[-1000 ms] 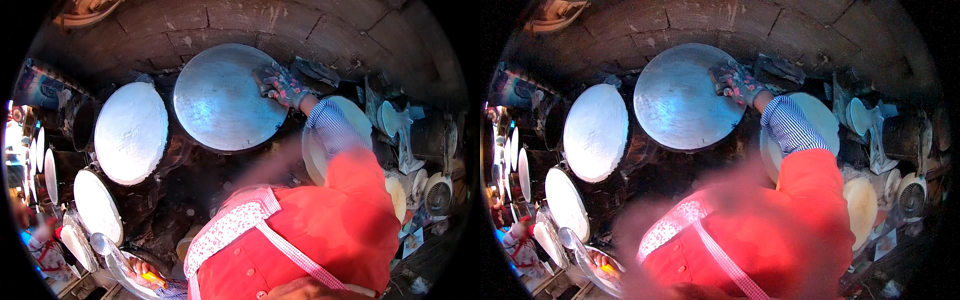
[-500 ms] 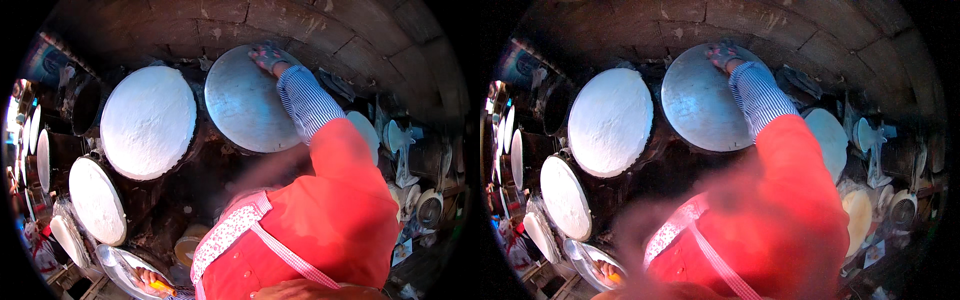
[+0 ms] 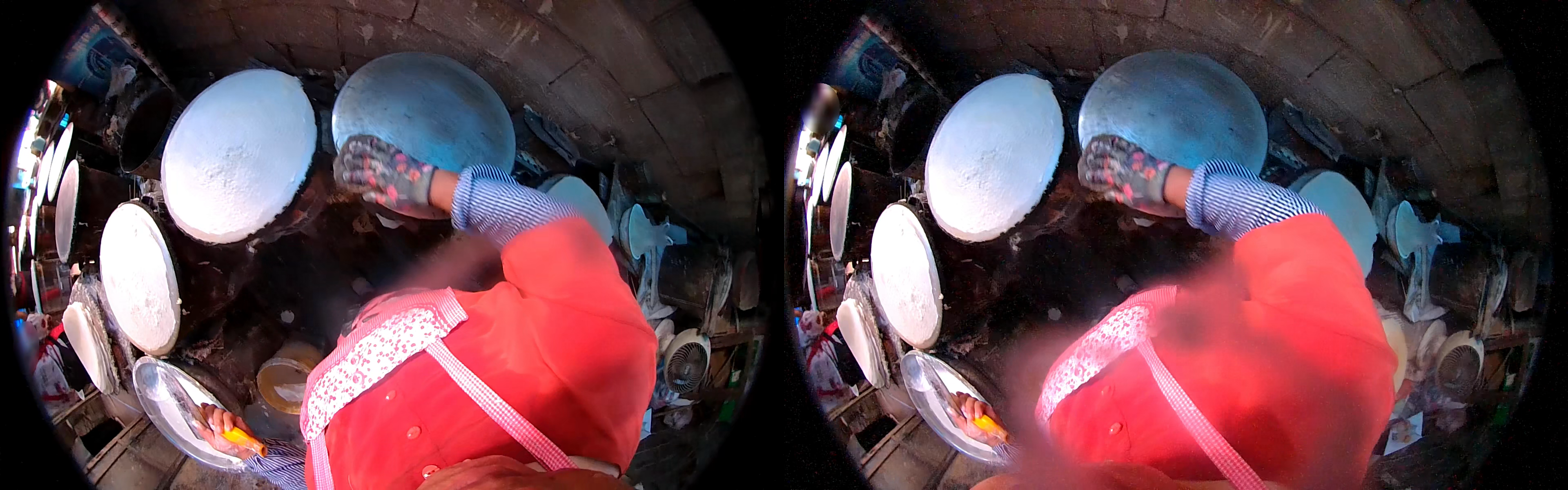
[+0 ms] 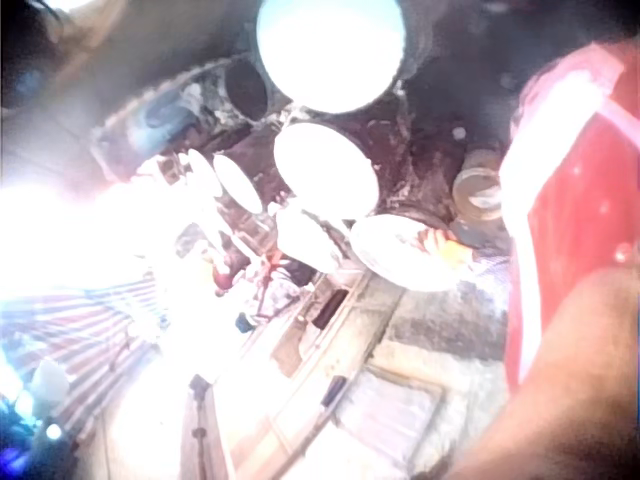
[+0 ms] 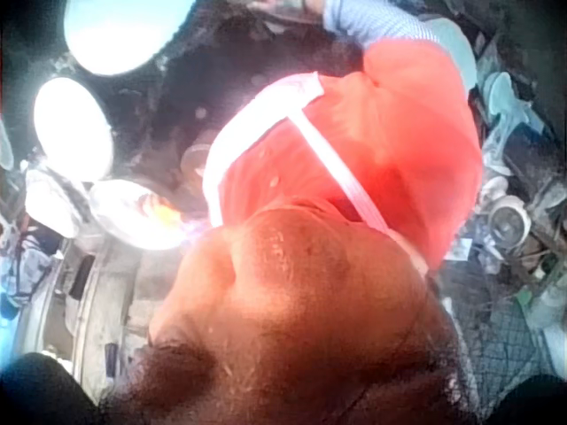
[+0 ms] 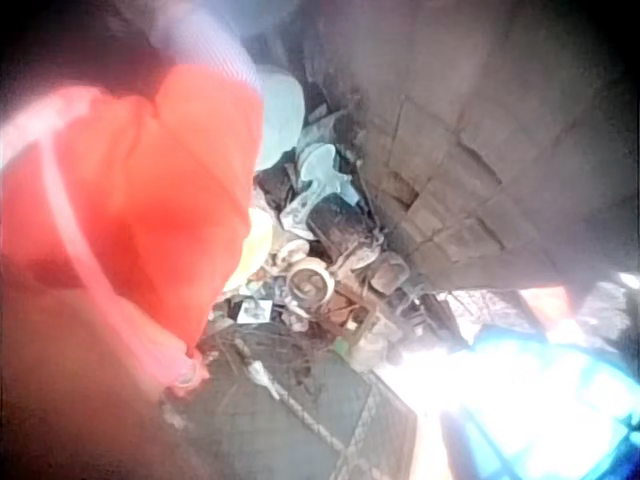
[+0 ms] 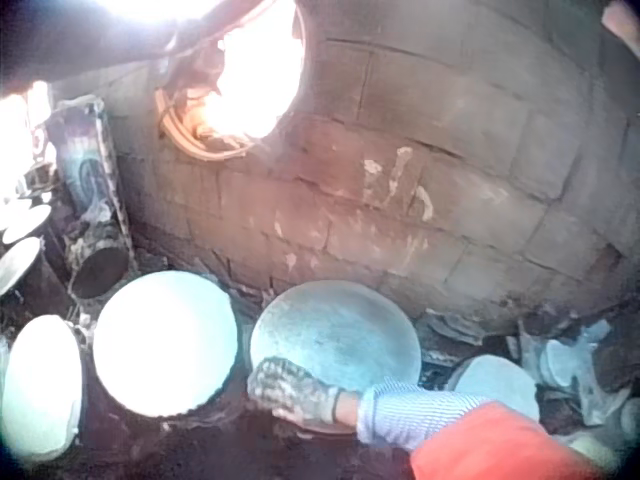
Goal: The person scoops white batter from a metal bowl and pours it onto a large, hot, circular griddle. They use a flat metal spatula to spread the batter into a thin, even layer. Once cooked, the person lifts the crepe and places it onto a stack of finished crepes. This process is repeated continuously throughout the video.
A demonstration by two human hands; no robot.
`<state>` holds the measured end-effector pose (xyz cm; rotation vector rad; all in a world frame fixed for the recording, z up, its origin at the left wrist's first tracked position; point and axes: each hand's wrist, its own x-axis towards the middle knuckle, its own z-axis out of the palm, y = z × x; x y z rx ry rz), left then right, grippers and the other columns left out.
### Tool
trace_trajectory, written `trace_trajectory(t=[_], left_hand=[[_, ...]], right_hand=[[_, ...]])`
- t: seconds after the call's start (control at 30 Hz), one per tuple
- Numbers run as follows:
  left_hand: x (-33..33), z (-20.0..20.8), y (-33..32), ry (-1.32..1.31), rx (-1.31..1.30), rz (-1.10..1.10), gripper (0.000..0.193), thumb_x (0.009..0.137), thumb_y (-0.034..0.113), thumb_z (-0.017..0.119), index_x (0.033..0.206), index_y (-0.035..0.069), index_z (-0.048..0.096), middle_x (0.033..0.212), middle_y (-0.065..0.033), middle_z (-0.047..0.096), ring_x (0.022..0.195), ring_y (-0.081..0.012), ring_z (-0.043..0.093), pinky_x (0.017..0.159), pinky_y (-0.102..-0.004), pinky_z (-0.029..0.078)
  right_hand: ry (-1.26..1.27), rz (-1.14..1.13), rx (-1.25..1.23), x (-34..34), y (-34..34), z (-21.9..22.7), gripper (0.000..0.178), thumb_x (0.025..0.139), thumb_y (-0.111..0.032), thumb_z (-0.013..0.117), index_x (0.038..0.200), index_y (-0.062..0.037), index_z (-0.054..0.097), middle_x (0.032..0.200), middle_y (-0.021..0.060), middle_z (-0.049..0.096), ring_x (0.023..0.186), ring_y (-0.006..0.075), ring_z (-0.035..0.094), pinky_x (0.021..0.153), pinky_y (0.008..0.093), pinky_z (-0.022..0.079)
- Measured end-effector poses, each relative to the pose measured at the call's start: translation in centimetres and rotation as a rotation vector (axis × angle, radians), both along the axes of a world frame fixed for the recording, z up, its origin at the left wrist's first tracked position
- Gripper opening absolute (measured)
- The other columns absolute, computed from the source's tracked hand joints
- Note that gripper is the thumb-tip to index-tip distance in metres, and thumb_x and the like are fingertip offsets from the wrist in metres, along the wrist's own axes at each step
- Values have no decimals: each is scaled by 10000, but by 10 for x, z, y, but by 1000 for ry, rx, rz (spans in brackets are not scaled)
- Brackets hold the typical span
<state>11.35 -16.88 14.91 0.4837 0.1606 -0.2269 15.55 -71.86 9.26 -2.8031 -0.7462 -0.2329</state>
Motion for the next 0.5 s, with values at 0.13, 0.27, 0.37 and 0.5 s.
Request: trace_trajectory(t=[0.13, 0.27, 0.37, 0.5], left_hand=[[-16, -7, -6, -23, -84, -40, 231, 907, 251, 442, 974, 35, 395, 752, -71, 462, 582, -127, 450, 528, -283, 429], [-30, -4, -21, -32, -73, -74, 215, 909, 245, 436, 948, 36, 404, 747, -74, 461, 574, -128, 439, 524, -278, 421], [-32, -9, -26, -29, -75, -107, 210, 910, 244, 435, 929, 37, 410, 734, -74, 452, 570, -127, 435, 523, -275, 418], [-29, -1, -37, -15, -95, -153, 213, 912, 245, 432, 913, 33, 409, 718, -71, 435, 557, -130, 423, 516, -274, 410]], right_hand=[[108, -113, -49, -90, -3, -24, 495, 767, -252, 564, 1235, -136, 454, 1304, 121, 375, 1271, 303, 272, 1055, 479, 158], [-118, -289, -45, -170, -45, -60, 505, 776, -184, 533, 1267, -136, 423, 1335, 110, 345, 1287, 293, 254, 1057, 480, 178], [-20, -536, -360, -186, -100, -64, 476, 814, -184, 468, 1283, -146, 399, 1354, 105, 328, 1279, 276, 268, 1055, 434, 205], [140, -1193, -63, -139, -180, -34, 452, 843, -222, 403, 1286, -137, 385, 1347, 109, 337, 1263, 268, 285, 1043, 431, 222]])
